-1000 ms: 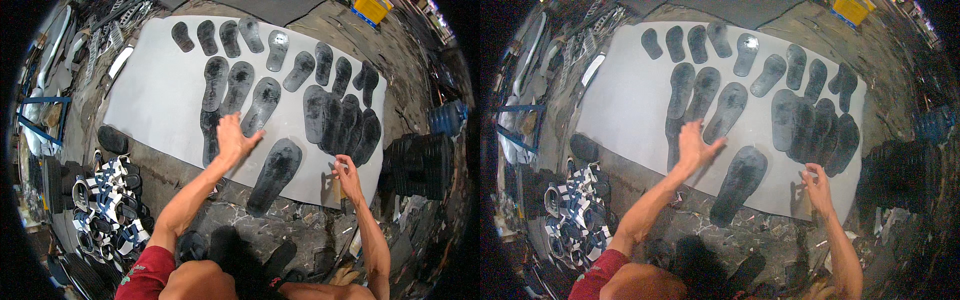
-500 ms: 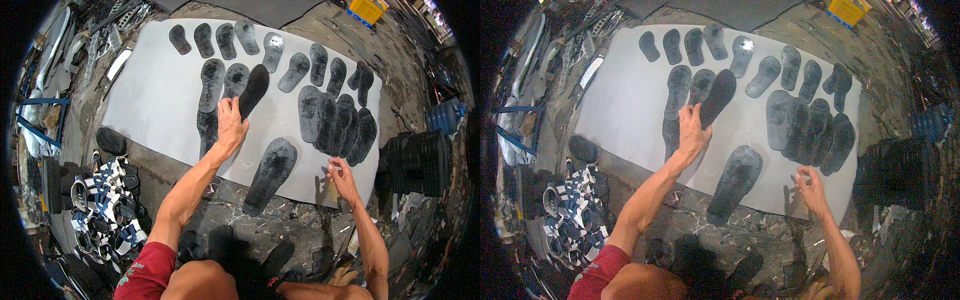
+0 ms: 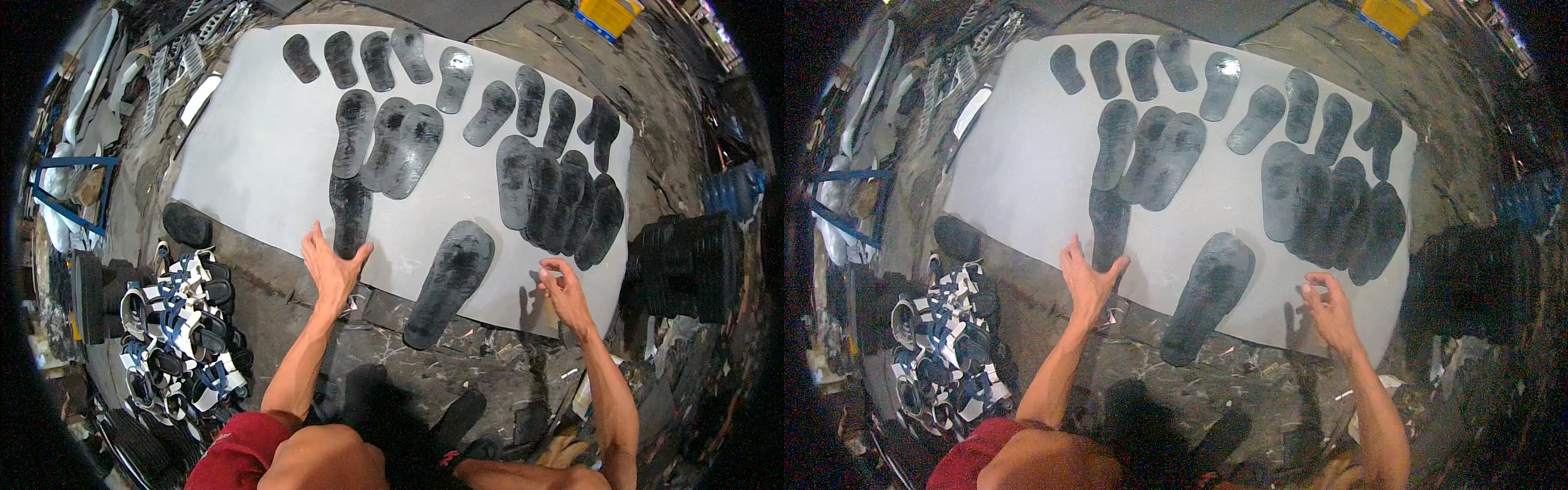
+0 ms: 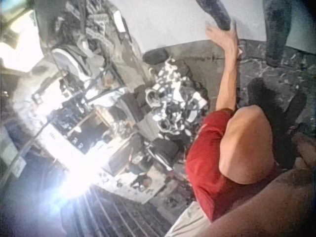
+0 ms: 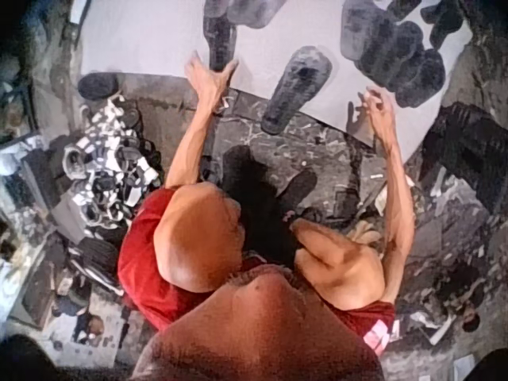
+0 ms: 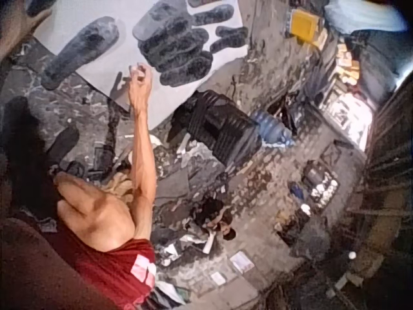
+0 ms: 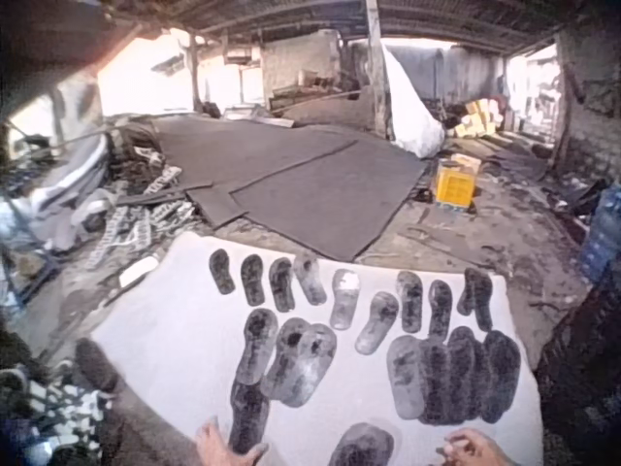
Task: The person sits on the floor and scrubs multiple black shoe insoles with a brush and a yellow sponge. They pick up each insole, scrub it, and place it back on a white sheet, repeating the process for several insoles.
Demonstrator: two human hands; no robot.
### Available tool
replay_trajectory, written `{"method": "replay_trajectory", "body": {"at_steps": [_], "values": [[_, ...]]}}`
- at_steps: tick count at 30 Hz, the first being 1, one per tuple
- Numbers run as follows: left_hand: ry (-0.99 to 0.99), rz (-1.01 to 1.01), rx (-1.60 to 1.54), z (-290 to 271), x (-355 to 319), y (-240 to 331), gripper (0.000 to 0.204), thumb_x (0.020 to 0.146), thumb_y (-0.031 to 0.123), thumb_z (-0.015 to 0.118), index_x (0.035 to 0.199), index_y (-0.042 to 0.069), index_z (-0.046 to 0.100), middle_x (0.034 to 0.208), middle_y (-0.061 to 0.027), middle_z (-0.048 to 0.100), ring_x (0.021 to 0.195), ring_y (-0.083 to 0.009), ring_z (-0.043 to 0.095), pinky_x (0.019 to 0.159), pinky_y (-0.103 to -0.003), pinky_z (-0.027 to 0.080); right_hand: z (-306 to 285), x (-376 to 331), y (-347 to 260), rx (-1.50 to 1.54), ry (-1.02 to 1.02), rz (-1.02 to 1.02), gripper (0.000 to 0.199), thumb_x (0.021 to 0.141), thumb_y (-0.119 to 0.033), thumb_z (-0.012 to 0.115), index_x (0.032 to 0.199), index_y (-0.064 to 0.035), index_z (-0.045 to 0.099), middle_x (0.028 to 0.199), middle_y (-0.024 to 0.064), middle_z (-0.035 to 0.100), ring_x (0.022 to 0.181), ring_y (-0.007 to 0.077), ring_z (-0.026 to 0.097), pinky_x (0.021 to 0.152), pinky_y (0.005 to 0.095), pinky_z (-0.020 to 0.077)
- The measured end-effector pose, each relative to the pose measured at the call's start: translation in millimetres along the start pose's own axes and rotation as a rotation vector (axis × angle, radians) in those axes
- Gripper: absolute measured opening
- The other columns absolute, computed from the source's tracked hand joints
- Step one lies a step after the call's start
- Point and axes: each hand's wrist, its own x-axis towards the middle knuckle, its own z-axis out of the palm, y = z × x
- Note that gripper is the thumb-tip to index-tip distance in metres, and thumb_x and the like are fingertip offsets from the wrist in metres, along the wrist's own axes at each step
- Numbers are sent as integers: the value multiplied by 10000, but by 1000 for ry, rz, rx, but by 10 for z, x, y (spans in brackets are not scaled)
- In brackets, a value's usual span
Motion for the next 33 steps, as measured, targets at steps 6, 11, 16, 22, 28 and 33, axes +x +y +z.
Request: {"method": "replay_trajectory", "body": {"at_steps": [6, 11, 16, 22, 28, 33], "values": [[-244, -102, -201, -122, -1, -135, 880, 754, 381, 985, 1384, -117, 627, 1250, -245, 618, 1181, -409, 627, 1026, -519, 534, 18, 83, -73, -39, -25, -10, 455, 1144, -403, 678, 1435, -54, 657, 1398, 81, 679, 1025, 151, 727, 831, 308, 555], [-170, 69, 10, -466, 81, -287, 874, 704, 322, 959, 1378, -127, 630, 1204, -253, 620, 1172, -416, 622, 1045, -523, 535, 103, 47, -123, -10, -23, -41, 414, 1130, -367, 704, 1423, -78, 661, 1375, 105, 676, 1019, 207, 744, 863, 361, 589], [-506, -366, -429, -1220, 205, -552, 673, 811, 364, 927, 1259, -116, 778, 885, -98, 681, 817, -281, 677, 836, -399, 589, 60, -47, -149, -27, -13, -66, 420, 1133, -378, 699, 1419, -73, 665, 1372, 94, 677, 1013, 183, 731, 862, 342, 577], [-466, -696, -1153, -1432, 505, -304, 445, 1022, 458, 793, 1185, 44, 789, 791, 69, 600, 663, -100, 533, 651, -290, 437, -15, -52, -186, -15, -43, -43, 431, 1139, -394, 691, 1418, -67, 665, 1348, 70, 673, 995, 135, 705, 828, 297, 548], [-553, -444, -1038, -608, 1710, 246, 409, 1059, 460, 765, 1263, 109, 810, 1311, -51, 754, 930, -142, 621, 829, -298, 515, 33, -47, -127, 2, -35, -83, 395, 1126, -358, 708, 1397, -73, 679, 1364, 107, 677, 1031, 218, 738, 870, 354, 610], [-290, -175, -671, 105, 1904, 825, 832, 758, 439, 967, 1320, -137, 759, 1015, -125, 777, 932, -227, 744, 834, -365, 598, -42, -155, -174, -17, -27, -28, 386, 1130, -339, 701, 1398, -63, 676, 1369, 117, 676, 1065, 228, 748, 910, 366, 609]]}}
